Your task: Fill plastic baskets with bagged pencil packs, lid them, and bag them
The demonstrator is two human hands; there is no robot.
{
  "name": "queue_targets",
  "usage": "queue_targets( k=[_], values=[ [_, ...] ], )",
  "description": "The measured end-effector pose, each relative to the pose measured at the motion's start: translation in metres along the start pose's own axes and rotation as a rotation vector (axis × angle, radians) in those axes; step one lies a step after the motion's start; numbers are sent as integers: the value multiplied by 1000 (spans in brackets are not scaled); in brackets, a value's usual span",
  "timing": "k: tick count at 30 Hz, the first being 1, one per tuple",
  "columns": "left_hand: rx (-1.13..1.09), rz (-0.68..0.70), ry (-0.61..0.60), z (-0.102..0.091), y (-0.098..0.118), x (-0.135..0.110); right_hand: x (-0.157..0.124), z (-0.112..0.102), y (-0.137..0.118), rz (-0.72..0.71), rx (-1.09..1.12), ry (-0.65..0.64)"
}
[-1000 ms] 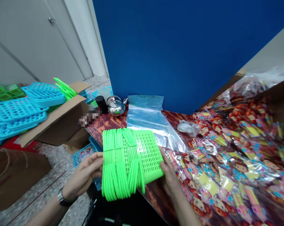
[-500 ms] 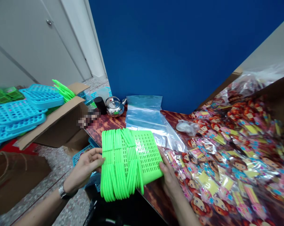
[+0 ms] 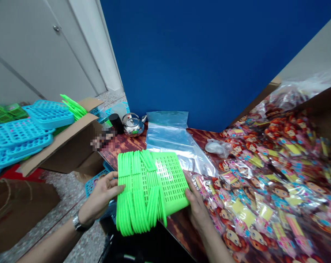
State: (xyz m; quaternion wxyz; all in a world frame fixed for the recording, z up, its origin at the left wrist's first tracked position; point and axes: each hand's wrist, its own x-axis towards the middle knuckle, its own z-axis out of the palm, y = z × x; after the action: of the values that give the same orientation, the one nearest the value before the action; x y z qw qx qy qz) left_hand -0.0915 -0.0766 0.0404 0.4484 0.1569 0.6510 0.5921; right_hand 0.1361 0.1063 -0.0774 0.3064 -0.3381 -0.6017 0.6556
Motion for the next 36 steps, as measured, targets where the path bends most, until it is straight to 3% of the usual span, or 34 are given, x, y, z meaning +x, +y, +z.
queue_targets(
  k=[7, 12, 14, 17, 18, 21, 25, 30, 36],
  values=[
    [0, 4, -28, 4, 6, 2, -3, 4, -1, 61, 80, -9],
    [11, 47, 37, 7, 0, 6, 0, -2, -11, 10, -147, -44],
    [-1, 76, 51, 9, -4, 7, 2, -3, -30, -108, -360, -5],
    [-7, 101, 44, 11, -7, 8, 5, 13, -75, -466, -703, 63],
    [-9, 103, 41, 11, -7, 8, 6, 24, -91, -589, -773, 2],
    [-15, 116, 31, 12, -6, 7, 13, 67, -124, -914, -866, -343],
    [-8, 154, 36, 9, -5, 6, 34, 116, -126, -1124, -998, -655],
    [-34, 133, 0, 4, -2, 5, 55, 127, -118, -1250, -1061, -797],
    [-74, 78, -29, 9, 1, 7, 58, 130, -133, -1336, -1220, -896]
  ],
)
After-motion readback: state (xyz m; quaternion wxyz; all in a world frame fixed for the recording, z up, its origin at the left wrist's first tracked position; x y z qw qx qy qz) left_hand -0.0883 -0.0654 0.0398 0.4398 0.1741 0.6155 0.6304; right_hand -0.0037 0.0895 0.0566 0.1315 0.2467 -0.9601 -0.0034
